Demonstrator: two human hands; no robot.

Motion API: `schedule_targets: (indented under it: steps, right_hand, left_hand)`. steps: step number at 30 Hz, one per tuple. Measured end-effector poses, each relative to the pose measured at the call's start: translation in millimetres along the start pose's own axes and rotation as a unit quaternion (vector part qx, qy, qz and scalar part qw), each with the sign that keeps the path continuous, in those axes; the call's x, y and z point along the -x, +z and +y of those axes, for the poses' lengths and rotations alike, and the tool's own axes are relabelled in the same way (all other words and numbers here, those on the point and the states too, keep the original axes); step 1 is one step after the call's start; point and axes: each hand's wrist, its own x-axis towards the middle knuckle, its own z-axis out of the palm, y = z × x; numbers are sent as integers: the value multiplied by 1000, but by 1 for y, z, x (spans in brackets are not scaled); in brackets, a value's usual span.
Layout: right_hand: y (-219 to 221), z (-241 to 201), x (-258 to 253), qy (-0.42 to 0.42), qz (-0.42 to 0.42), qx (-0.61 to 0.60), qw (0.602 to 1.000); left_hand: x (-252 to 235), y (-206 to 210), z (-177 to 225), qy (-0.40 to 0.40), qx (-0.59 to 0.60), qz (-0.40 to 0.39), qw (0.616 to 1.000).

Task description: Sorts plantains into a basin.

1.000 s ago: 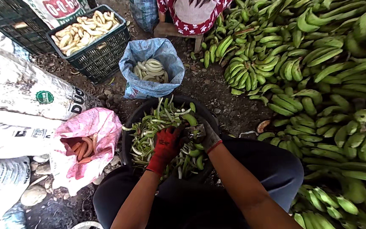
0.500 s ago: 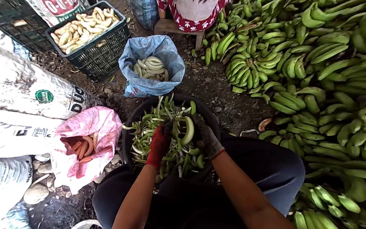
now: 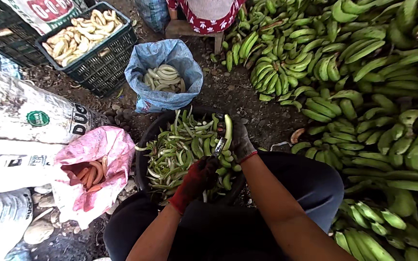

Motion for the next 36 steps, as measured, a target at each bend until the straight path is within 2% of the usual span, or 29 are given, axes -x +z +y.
schedule_targets:
  steps: [9,12,17,20,24,27,30,34,36]
  right_hand:
    - [0,-1,2,-6,38,41,998]
    - [2,2,3,-12,14,15,1000]
    - [23,19,6,-5,54,1,999]
    - [31,29,6,10,15,-53,998]
    - [26,22,3,-8,-37,82,996]
    - [26,14,6,-23,-8,174,984]
    - [30,16,6,-10,25,134,991]
    - [35,30,4,11,-18,-17,1000]
    - [39,36,7,13,-24,-39,999]
  left_hand:
    - [-1,-1,-5,1,-17,6,1000]
    - [-3,2,-7,-7,-20,7,1000]
    - [-16,6,-16,12,-77,71,994]
    - [-22,1,-17,15,-86,81,993]
    - [-17,-8,-16,31,-87,63,994]
    - [-18,-9,-20,43,-118,64,990]
    - [-22,-9,-21,43,-128,74,988]
    - [-30,-11,-21,39,-195,118,973]
    - [-32,-14,-20,32,-204,125,970]
